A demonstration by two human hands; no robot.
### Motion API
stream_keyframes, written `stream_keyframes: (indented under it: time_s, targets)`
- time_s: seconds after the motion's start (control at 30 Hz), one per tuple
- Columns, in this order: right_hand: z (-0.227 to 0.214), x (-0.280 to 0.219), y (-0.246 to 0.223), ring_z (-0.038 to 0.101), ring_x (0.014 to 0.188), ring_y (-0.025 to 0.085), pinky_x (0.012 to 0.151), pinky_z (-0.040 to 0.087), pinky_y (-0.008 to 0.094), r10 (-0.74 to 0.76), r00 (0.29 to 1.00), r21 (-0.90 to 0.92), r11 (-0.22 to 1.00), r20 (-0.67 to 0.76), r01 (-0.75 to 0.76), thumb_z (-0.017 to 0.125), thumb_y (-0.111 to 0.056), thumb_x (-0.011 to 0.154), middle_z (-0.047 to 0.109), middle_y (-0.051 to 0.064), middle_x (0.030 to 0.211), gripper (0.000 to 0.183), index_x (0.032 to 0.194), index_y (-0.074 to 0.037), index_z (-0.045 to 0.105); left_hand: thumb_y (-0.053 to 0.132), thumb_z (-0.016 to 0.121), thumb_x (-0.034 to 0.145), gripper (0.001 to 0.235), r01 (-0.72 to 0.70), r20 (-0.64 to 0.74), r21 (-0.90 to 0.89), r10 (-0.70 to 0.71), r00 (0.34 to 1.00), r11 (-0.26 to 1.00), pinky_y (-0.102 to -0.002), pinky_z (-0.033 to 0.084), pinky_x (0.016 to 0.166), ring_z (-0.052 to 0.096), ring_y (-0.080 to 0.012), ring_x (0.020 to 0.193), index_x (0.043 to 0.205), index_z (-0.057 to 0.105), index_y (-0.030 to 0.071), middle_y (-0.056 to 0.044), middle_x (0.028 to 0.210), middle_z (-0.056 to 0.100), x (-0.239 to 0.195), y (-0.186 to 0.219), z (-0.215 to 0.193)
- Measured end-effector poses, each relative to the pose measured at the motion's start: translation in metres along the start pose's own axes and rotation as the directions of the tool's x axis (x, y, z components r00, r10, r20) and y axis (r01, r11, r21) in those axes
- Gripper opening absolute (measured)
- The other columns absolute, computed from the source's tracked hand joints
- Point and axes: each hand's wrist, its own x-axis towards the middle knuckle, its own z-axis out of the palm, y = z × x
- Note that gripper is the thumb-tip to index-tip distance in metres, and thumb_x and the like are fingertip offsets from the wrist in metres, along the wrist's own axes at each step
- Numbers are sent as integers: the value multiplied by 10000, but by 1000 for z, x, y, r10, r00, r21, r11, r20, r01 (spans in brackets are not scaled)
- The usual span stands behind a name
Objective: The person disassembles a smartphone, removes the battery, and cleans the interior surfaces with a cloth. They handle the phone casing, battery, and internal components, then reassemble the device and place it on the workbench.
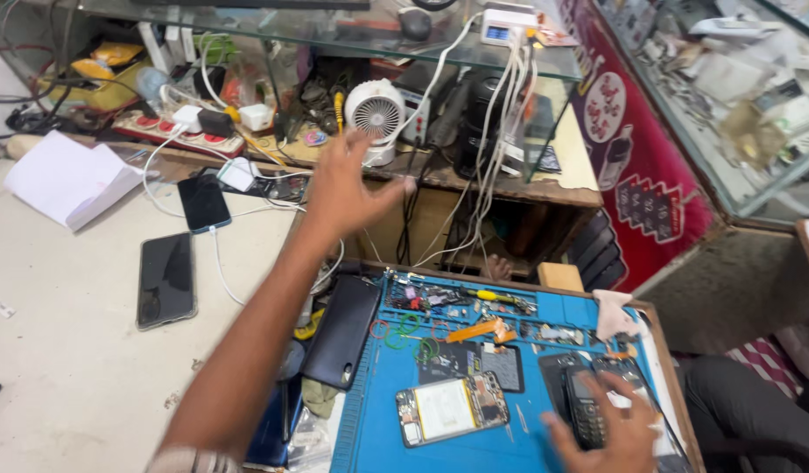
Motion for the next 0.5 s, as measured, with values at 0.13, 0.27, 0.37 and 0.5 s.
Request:
stream_keyframes:
  time_s: [0.13,0.27,0.37,0.5]
  targets:
    - [58,-11,-31,615,1130,410,898,544,496,-107,992,181,979,67,93,933,-567,496,617,226,1223,727,1086,-179,757,627,835,816,878,95,-150,60,-85,985,994,-578,366,1138,416,-450,1370,1443,546,84,-248,1483,461,84,-72,-8]
    - [111,-18,-24,599,1143,423,907,531,508,-103,983,177,981,155,75,948,-576,485,622,220,1223,720,1071,-197,773,695,783,879,953,159,-260,207,-102,960,965,-636,257,1163,285,-494,1430,1515,459,64,-301,1551,347,135,-137,-31]
    - [143,-17,-11,599,1149,419,911,529,507,-44,956,207,978,289,-18,940,-569,498,622,216,1229,706,1077,-201,772,741,715,886,992,247,-237,267,-185,954,931,-657,185,1155,204,-516,1444,1532,405,54,-318,1570,282,164,-174,-45]
    - [167,-16,-2,599,1156,413,917,527,506,15,902,213,970,431,-118,929,-561,517,621,212,1236,689,1085,-206,771,769,593,957,976,269,-157,390,-225,962,881,-662,150,1222,190,-500,1510,1559,373,32,-295,1617,281,193,-210,-58]
